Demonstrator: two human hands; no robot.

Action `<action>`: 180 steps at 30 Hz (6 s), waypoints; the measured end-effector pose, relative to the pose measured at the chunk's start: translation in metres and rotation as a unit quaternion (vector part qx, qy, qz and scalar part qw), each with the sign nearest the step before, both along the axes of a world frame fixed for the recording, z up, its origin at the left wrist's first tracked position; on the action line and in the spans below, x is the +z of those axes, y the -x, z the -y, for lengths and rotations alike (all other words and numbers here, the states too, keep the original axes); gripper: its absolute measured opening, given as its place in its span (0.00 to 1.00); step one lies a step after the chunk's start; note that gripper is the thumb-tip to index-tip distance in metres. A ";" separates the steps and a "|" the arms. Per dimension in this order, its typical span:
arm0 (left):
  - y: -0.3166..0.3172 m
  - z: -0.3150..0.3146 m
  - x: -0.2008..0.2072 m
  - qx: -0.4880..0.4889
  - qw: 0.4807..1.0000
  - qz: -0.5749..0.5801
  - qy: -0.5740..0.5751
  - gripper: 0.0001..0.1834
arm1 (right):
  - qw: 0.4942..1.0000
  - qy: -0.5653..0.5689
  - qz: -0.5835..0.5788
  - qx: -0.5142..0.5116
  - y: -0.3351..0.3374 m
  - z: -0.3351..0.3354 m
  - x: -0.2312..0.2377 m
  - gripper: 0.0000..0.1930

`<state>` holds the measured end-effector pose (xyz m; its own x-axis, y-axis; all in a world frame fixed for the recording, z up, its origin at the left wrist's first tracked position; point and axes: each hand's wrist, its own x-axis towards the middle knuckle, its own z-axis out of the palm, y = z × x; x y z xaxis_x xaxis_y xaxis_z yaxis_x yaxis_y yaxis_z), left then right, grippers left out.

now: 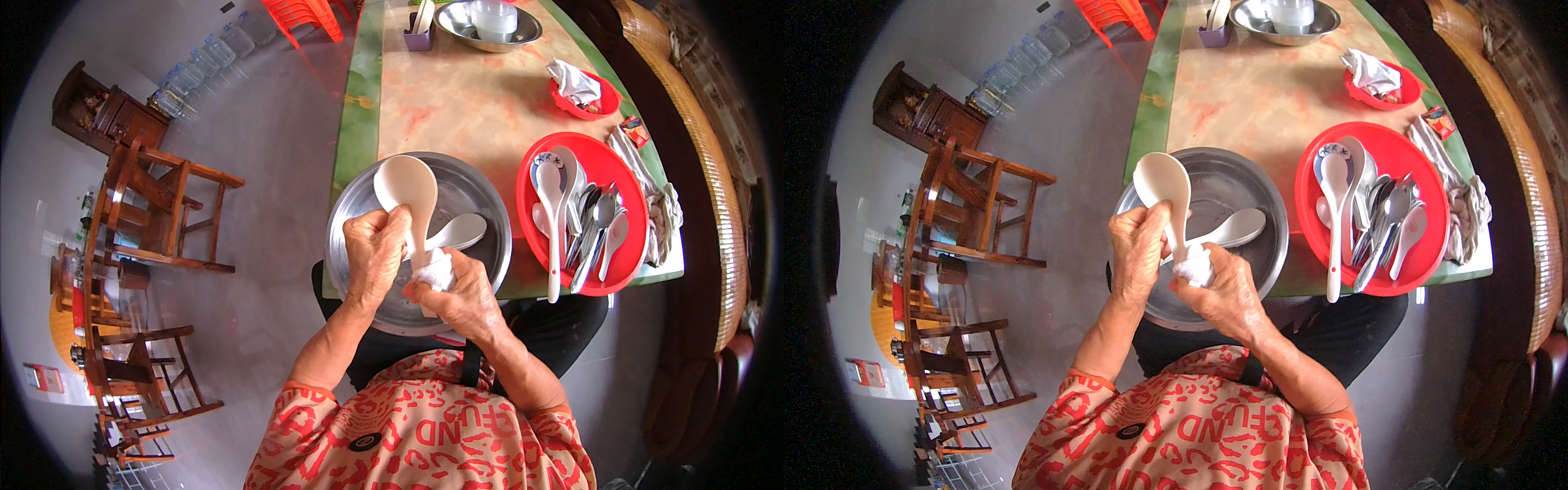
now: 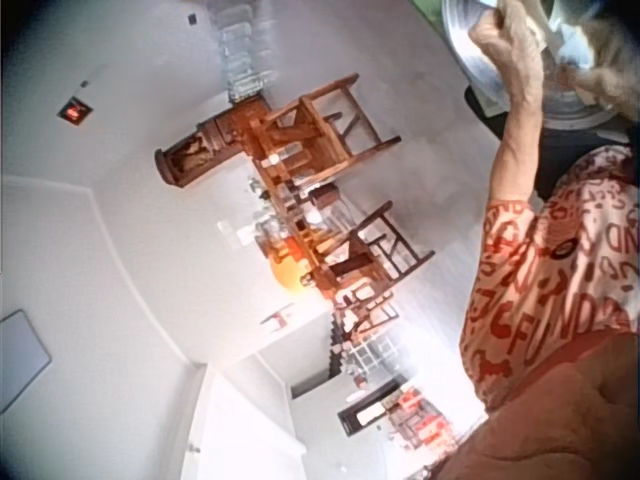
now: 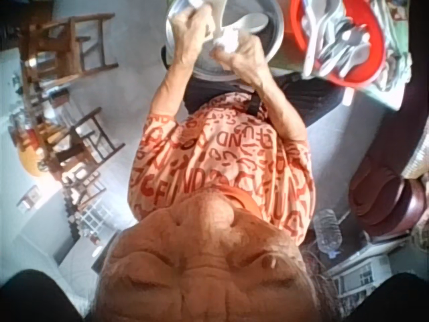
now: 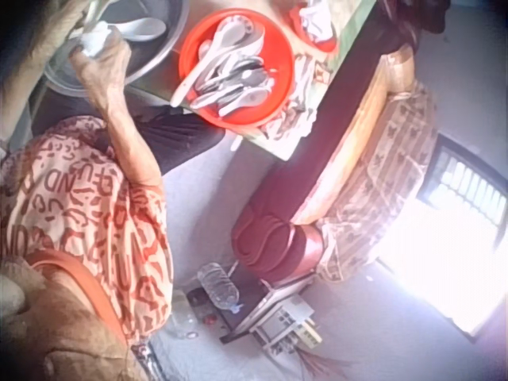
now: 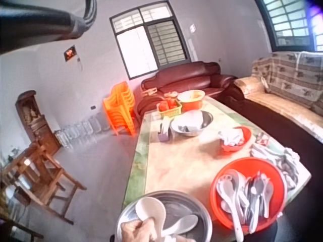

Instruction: The person dries metal spoons and white ceramic spoons using a white cloth. They pick up each utensil from a metal bowl, wipe it thoroughly, and place it into a red plastic tray on the table.

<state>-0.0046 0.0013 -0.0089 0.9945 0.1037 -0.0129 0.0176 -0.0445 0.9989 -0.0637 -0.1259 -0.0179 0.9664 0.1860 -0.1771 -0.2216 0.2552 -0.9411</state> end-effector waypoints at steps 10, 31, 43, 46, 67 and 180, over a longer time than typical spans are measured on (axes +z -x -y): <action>0.000 -0.004 0.006 -0.108 0.966 -0.110 0.206 0.18 | 0.978 0.163 0.112 -0.070 0.009 0.009 -0.001 0.19; 0.007 0.049 0.029 -0.111 0.991 -0.038 0.065 0.15 | 0.994 -0.037 0.015 0.101 0.042 0.054 -0.014 0.07; 0.003 0.147 0.018 -0.367 0.909 0.044 -0.193 0.15 | 0.979 -0.080 0.038 0.183 0.063 0.084 -0.043 0.09; -0.001 0.171 0.013 -0.368 0.901 0.060 -0.222 0.15 | 0.976 -0.108 0.033 0.185 0.063 0.091 -0.045 0.09; -0.014 0.217 -0.011 -0.339 0.841 0.155 -0.392 0.18 | 0.961 -0.189 -0.008 0.203 0.061 0.118 -0.059 0.07; 0.056 0.003 -0.022 -0.187 0.982 -0.024 -0.015 0.26 | 0.657 0.527 0.413 -0.347 -0.067 0.023 -0.004 0.18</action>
